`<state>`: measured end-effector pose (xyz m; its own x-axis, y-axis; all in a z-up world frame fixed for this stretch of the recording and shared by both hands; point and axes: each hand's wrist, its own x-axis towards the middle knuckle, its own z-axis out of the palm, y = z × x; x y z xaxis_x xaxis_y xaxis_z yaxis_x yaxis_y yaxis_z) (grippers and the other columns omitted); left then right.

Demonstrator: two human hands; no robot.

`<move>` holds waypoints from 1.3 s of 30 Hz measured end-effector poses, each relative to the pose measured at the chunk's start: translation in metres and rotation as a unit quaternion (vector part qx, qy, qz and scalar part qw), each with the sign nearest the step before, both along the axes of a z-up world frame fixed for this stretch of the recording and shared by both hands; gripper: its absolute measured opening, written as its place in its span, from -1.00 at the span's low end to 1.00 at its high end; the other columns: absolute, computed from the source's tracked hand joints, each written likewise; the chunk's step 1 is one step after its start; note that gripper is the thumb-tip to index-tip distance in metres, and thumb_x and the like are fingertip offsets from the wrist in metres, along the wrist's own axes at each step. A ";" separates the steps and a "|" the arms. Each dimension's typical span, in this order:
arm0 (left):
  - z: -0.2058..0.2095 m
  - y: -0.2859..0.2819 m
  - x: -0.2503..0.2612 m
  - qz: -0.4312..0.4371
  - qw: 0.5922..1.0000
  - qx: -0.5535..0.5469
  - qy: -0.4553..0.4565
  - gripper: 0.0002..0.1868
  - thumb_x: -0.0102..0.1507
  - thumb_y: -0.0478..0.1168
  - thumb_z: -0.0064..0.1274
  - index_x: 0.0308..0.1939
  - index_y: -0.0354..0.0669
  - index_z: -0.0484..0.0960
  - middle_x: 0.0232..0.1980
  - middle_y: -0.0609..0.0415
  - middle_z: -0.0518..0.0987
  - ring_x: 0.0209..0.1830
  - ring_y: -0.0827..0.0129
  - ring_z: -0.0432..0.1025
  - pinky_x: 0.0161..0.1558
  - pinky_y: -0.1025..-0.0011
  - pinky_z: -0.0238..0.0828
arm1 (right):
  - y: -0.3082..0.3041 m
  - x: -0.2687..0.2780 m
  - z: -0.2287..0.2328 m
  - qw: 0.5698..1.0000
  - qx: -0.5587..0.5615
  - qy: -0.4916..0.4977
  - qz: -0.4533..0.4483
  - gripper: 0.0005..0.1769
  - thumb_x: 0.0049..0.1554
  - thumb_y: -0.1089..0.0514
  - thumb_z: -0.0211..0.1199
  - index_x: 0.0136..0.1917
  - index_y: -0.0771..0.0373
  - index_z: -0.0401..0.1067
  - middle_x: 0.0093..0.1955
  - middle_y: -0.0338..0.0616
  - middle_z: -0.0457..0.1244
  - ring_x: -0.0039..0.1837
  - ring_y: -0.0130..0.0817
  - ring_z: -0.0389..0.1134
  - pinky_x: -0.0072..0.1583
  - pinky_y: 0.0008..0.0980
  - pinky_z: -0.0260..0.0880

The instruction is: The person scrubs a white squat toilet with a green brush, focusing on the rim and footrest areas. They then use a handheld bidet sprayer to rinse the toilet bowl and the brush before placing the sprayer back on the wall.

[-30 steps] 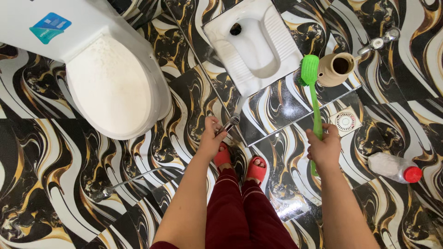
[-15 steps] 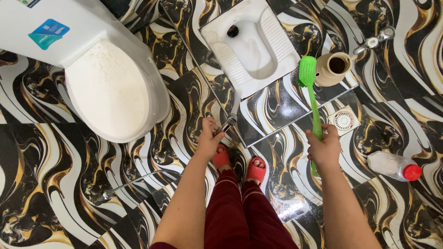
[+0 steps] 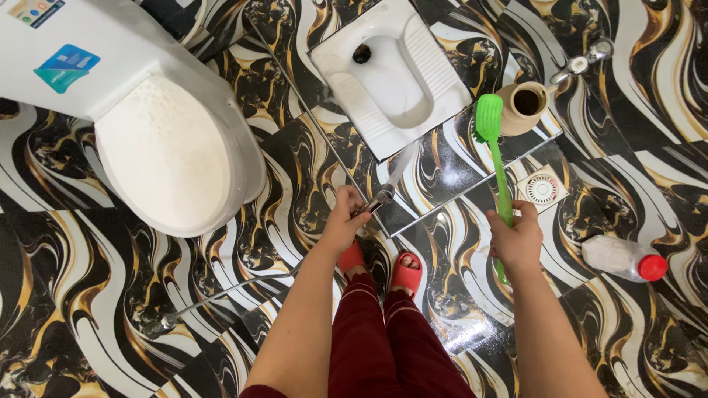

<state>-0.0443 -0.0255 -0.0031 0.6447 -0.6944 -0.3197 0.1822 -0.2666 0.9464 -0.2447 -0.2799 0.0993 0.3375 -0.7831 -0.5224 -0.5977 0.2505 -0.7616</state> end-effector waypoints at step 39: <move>0.041 0.016 0.039 0.140 0.967 0.170 -0.131 -0.47 0.26 -0.30 0.18 0.15 -0.08 0.17 -0.07 -0.02 0.60 -0.15 0.15 0.52 -0.06 0.22 0.40 | 0.006 0.021 0.002 1.000 -0.004 0.008 0.020 -0.48 0.15 0.16 0.35 0.28 0.31 0.20 -0.24 -0.08 0.26 -0.43 -0.43 0.18 -0.45 -0.36 0.16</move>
